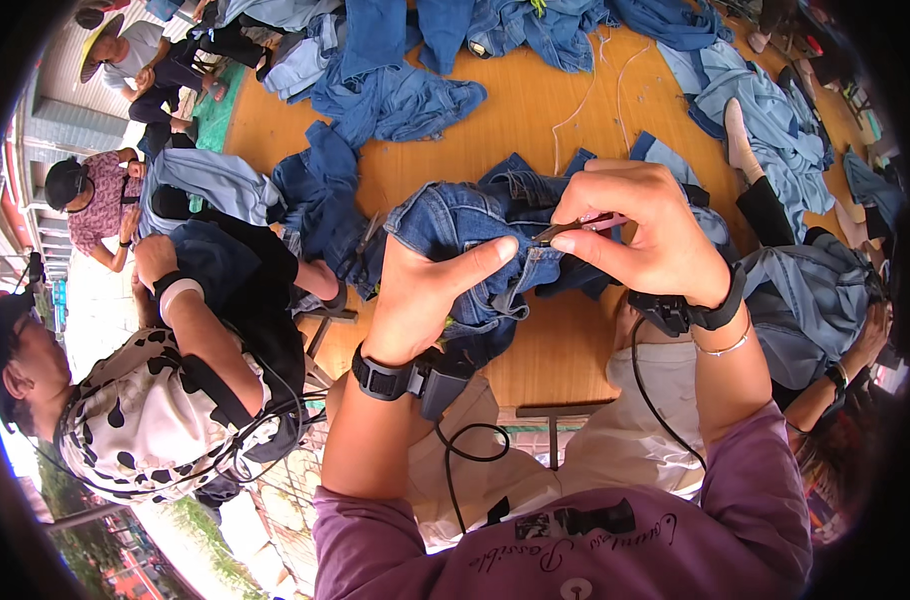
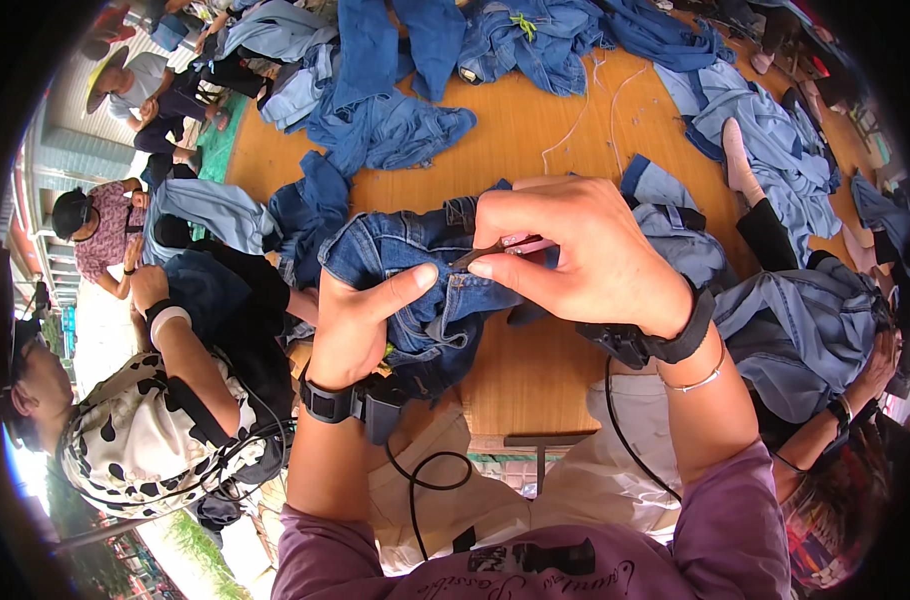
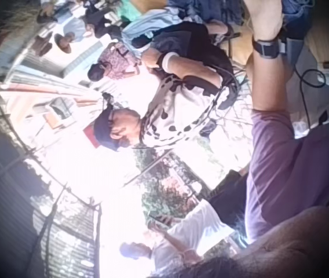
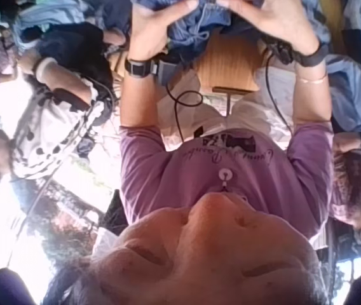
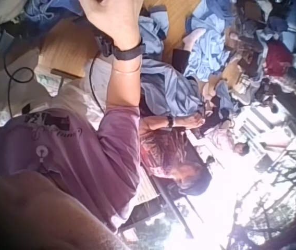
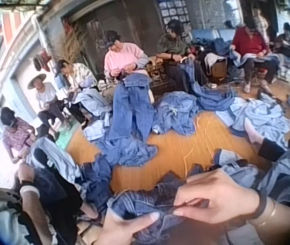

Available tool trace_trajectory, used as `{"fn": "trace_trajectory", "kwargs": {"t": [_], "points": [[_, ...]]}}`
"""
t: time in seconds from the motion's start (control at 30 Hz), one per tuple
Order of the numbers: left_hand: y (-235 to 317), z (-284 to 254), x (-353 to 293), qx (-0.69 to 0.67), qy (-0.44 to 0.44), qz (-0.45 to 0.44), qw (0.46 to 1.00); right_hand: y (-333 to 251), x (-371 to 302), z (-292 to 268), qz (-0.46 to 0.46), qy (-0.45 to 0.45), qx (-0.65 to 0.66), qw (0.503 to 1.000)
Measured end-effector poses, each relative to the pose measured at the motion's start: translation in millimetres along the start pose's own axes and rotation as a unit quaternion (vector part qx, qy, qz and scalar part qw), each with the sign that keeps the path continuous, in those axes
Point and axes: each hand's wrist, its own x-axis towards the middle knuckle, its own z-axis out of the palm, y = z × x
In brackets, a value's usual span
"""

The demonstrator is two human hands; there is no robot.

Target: Sewing and finishing denim fabric pieces using small scissors to trim threads.

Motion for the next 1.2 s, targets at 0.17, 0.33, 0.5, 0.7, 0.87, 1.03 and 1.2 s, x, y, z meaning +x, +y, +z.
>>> {"fn": "trace_trajectory", "kwargs": {"t": [0.17, 0.33, 0.5, 0.7, 0.87, 1.03, 1.2], "points": [[0.8, -3.2, 0.6, 0.009, -0.014, -0.001, 1.0, -0.2, 0.0, -3.3, -0.011, -0.046, -0.035, 0.998], [0.6, -6.3, 0.0, 0.04, -0.029, -0.031, 0.998, -0.8, 1.2, -2.0, -0.029, -0.061, -0.043, 0.997], [-1.2, -8.6, 0.8, 0.039, -0.048, -0.066, 0.996, -2.0, 1.9, -4.2, -0.062, -0.1, -0.101, 0.988], [-2.1, -6.4, 0.8, 0.068, -0.071, -0.065, 0.993, -5.9, -0.2, -7.5, -0.074, -0.125, -0.162, 0.976], [-2.0, -6.0, 0.9, 0.075, -0.08, -0.095, 0.989, -8.0, -1.7, -8.0, -0.085, -0.135, -0.182, 0.97], [-2.6, -6.9, 1.8, 0.088, -0.101, -0.103, 0.986, -7.5, -2.1, -8.2, -0.091, -0.145, -0.187, 0.967], [-3.6, -5.7, 1.6, 0.102, -0.099, -0.111, 0.984, -8.1, -2.3, -8.0, -0.094, -0.157, -0.195, 0.964]]}}
